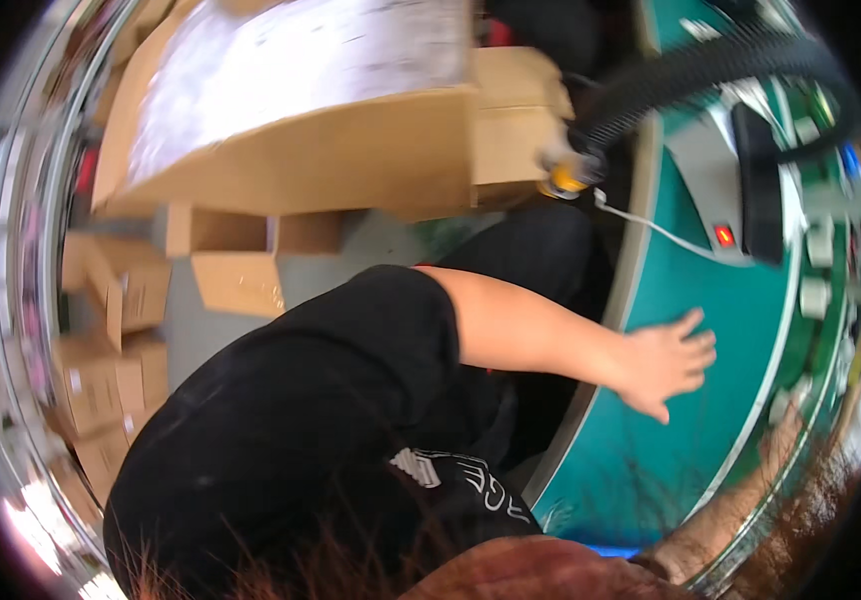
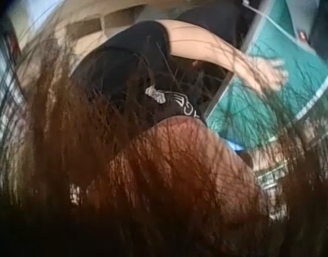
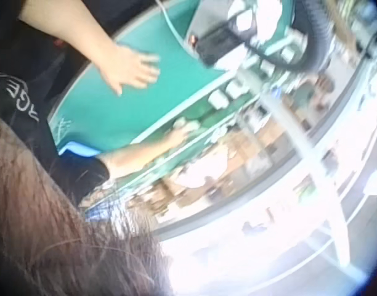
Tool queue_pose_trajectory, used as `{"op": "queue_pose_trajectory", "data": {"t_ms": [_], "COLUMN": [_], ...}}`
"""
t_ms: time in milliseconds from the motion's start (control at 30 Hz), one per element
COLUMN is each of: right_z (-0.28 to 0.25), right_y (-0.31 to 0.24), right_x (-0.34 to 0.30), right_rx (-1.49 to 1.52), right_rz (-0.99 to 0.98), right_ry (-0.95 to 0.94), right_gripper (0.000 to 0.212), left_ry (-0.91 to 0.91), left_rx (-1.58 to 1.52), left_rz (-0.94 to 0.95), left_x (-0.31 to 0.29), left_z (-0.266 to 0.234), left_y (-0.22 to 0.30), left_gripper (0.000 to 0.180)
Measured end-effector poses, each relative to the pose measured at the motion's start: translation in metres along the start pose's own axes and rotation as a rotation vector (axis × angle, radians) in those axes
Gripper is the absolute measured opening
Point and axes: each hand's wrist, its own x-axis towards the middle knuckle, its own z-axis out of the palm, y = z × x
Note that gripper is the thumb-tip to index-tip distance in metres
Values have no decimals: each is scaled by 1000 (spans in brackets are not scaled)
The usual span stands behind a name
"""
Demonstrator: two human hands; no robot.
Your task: The recorder is seen placing portable hand fans into plastic casings and bubble wrap, then preparing them for shipment on an assembly line.
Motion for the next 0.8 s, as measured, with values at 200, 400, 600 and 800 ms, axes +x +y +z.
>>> {"op": "queue_pose_trajectory", "data": {"t_ms": [200,400,600,800], "right_z": [-18,3,54,91], "right_y": [53,-26,-100,-153], "right_x": [3,-101,-306,-394], "right_rx": [-544,-778,-1027,-1371], "right_rz": [-253,-261,-474,-801], "right_ry": [113,328,454,280], "right_gripper": [80,58,50,55], "left_ry": [22,417,379,-160], "left_rx": [-76,-833,-456,532], "left_rz": [2,2,-90,-1003], "left_x": [5,-42,-259,-437], "left_z": [10,-41,-260,-462], "left_y": [-2,-6,-57,-149], "left_gripper": [69,34,12,58]}}
